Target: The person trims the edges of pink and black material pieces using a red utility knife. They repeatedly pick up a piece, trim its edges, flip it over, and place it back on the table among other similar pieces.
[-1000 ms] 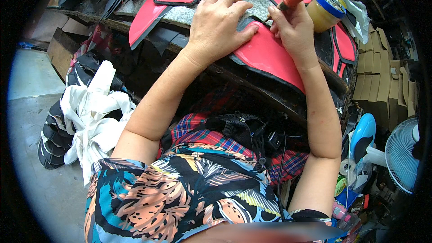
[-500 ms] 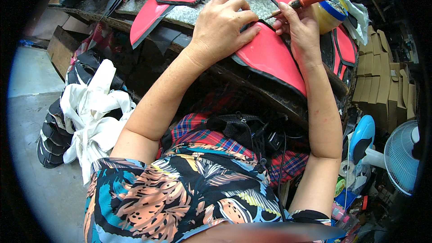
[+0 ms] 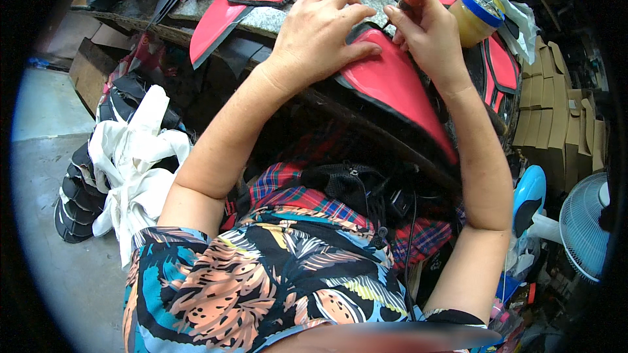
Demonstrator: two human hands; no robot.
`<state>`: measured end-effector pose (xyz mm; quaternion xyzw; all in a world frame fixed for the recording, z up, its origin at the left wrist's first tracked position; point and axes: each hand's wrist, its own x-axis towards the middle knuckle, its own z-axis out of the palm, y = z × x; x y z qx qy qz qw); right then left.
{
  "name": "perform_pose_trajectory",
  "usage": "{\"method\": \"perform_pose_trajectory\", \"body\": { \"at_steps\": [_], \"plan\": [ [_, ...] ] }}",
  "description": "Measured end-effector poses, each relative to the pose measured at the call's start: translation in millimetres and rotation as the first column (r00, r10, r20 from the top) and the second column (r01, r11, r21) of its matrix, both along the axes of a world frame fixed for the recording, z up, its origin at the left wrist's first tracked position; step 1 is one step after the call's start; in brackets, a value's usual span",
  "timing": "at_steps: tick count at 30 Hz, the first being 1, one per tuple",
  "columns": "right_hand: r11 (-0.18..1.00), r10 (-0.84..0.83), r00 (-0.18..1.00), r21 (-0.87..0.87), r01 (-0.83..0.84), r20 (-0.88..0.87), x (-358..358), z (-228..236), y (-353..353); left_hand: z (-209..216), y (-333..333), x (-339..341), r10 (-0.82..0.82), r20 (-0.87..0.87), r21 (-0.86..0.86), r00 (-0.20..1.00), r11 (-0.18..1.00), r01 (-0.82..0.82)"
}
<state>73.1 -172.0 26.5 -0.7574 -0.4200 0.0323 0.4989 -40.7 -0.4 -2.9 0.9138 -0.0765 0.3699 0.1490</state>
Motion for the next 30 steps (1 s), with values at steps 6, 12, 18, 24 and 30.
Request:
{"method": "perform_pose_trajectory", "body": {
  "at_steps": [6,12,18,24,30],
  "plan": [
    [0.999,-0.04,0.991,0.026,0.044,-0.129,2,0,4,-1,8,3,-0.031,-0.068,0.019,0.997,0.999,0.032],
    [0.964,-0.08,0.963,0.226,0.141,-0.257,-7,-14,5,-3,5,3,-0.06,-0.05,-0.01,0.997,0.998,0.06],
    [0.908,0.005,0.902,0.38,0.177,-0.431,-5,-12,0,-2,4,1,-0.043,-0.029,0.003,0.999,0.999,0.043],
    [0.916,0.033,0.894,0.372,0.152,-0.446,-7,-12,1,-2,3,1,-0.039,-0.026,0.006,0.999,0.999,0.039],
    [0.923,0.036,0.889,0.356,0.146,-0.457,-5,-12,1,-2,2,0,-0.033,-0.019,0.007,0.999,0.999,0.033]
  ]
}}
